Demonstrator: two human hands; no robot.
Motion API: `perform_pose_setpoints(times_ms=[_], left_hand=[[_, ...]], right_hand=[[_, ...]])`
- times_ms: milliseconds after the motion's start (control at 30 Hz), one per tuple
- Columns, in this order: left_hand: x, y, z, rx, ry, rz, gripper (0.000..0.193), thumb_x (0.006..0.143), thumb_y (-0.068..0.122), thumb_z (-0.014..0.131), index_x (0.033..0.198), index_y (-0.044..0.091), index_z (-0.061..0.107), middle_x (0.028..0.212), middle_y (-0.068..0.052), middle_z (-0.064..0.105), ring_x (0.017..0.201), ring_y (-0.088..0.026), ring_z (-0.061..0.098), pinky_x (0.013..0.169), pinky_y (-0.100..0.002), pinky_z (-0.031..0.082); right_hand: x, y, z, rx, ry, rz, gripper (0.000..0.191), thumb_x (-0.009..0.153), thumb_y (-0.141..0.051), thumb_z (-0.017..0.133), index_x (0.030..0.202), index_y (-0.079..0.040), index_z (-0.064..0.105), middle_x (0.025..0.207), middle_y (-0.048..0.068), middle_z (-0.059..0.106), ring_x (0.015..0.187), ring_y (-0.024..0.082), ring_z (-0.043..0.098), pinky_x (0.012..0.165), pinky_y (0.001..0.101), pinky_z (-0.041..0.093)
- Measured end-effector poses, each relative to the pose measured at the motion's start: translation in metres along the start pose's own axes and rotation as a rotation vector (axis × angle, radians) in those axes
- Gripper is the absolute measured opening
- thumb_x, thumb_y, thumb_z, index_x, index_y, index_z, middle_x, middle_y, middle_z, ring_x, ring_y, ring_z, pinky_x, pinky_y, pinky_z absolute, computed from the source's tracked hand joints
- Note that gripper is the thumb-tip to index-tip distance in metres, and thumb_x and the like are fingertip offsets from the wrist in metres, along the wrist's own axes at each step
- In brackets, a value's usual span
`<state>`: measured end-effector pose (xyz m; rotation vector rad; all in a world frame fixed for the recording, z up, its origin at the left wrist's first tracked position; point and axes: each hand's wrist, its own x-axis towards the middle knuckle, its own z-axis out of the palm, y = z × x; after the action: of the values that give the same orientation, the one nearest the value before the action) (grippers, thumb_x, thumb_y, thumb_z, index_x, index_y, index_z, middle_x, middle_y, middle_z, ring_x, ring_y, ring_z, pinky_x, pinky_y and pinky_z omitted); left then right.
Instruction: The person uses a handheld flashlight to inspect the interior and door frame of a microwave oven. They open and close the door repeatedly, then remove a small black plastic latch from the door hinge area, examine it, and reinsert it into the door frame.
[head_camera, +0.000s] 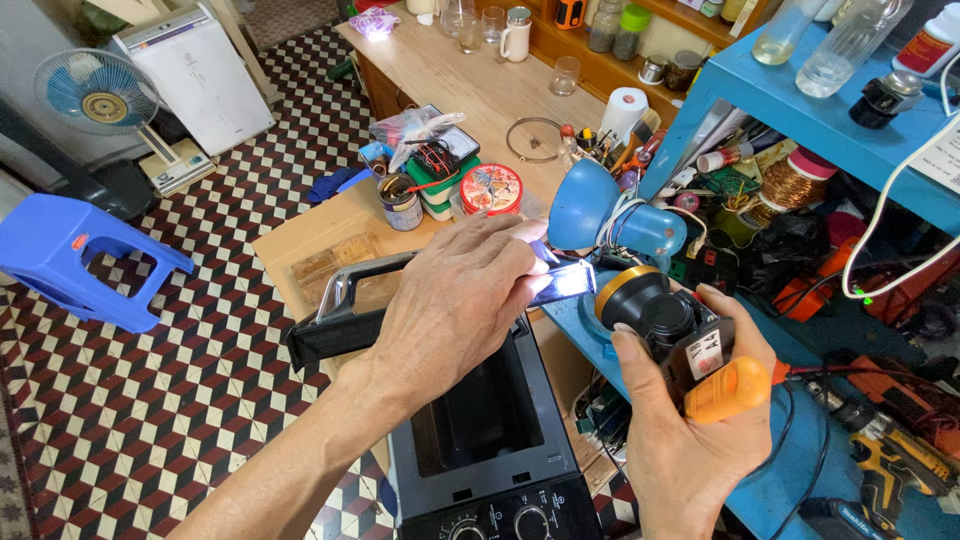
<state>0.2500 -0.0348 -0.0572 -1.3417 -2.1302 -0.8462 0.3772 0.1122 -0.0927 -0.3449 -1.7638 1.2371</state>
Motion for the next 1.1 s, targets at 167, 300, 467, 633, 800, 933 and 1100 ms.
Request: perform_pose_setpoints(times_ms=[167, 300, 467, 633, 800, 933, 1100], left_hand=[[0.0007, -0.0008, 0.0015, 0.005, -0.003, -0.001, 0.017, 0.098, 0.015, 0.067, 0.106, 0.002, 0.060, 0.131, -0.016, 0.067, 0.125, -0.036, 0.061, 0.108, -0.048, 0.046], [0.0004, -0.0009, 0.0016, 0.007, -0.001, 0.004, 0.017, 0.097, 0.015, 0.067, 0.106, 0.002, 0.060, 0.132, -0.016, 0.067, 0.125, -0.036, 0.060, 0.108, -0.048, 0.046], [-0.0016, 0.0002, 0.0016, 0.012, -0.002, 0.004, 0.018, 0.097, 0.016, 0.068, 0.107, 0.002, 0.060, 0.133, -0.016, 0.066, 0.126, -0.036, 0.060, 0.108, -0.048, 0.046], [-0.0014, -0.0007, 0.0026, 0.014, -0.001, -0.001, 0.019, 0.096, 0.015, 0.068, 0.108, 0.002, 0.060, 0.133, -0.016, 0.066, 0.126, -0.036, 0.060, 0.107, -0.048, 0.045], [-0.0029, -0.0001, 0.0023, 0.006, 0.000, 0.018, 0.018, 0.095, 0.013, 0.069, 0.106, 0.002, 0.060, 0.133, -0.016, 0.066, 0.126, -0.036, 0.059, 0.108, -0.048, 0.045], [-0.0039, 0.0002, 0.0024, -0.006, 0.000, 0.015, 0.017, 0.095, 0.012, 0.069, 0.104, 0.003, 0.059, 0.132, -0.015, 0.066, 0.125, -0.036, 0.059, 0.108, -0.048, 0.045], [-0.0029, -0.0007, 0.0034, -0.010, 0.001, 0.020, 0.015, 0.094, 0.012, 0.069, 0.102, 0.003, 0.060, 0.133, -0.015, 0.066, 0.125, -0.035, 0.060, 0.107, -0.048, 0.045]], right_hand=[[0.0000, 0.0012, -0.0002, 0.023, -0.002, -0.011, 0.063, 0.089, 0.006, 0.081, 0.143, 0.003, 0.048, 0.135, 0.013, 0.060, 0.123, 0.015, 0.062, 0.109, 0.0284, 0.053], [0.0005, 0.0015, 0.0000, 0.030, 0.004, 0.009, 0.063, 0.088, 0.006, 0.081, 0.143, 0.002, 0.048, 0.134, 0.013, 0.061, 0.121, 0.015, 0.062, 0.107, 0.0281, 0.052], [-0.0001, -0.0007, -0.0028, 0.024, 0.007, 0.015, 0.063, 0.089, 0.005, 0.081, 0.143, 0.002, 0.049, 0.133, 0.013, 0.063, 0.120, 0.014, 0.062, 0.107, 0.0277, 0.052], [0.0001, -0.0011, -0.0031, 0.036, 0.001, 0.021, 0.063, 0.089, 0.004, 0.081, 0.143, 0.002, 0.049, 0.132, 0.011, 0.062, 0.118, 0.013, 0.062, 0.105, 0.0266, 0.053], [-0.0025, -0.0029, -0.0070, -0.003, 0.009, 0.029, 0.062, 0.089, 0.002, 0.083, 0.143, 0.001, 0.051, 0.132, 0.010, 0.063, 0.115, 0.012, 0.061, 0.101, 0.0245, 0.051], [-0.0044, -0.0044, -0.0081, -0.028, 0.005, 0.000, 0.062, 0.090, 0.002, 0.083, 0.143, 0.001, 0.052, 0.134, 0.011, 0.061, 0.118, 0.012, 0.061, 0.104, 0.0252, 0.051], [-0.0042, -0.0056, -0.0076, -0.014, 0.001, -0.006, 0.061, 0.090, 0.001, 0.083, 0.143, 0.001, 0.051, 0.135, 0.010, 0.060, 0.120, 0.012, 0.061, 0.106, 0.0254, 0.052]])
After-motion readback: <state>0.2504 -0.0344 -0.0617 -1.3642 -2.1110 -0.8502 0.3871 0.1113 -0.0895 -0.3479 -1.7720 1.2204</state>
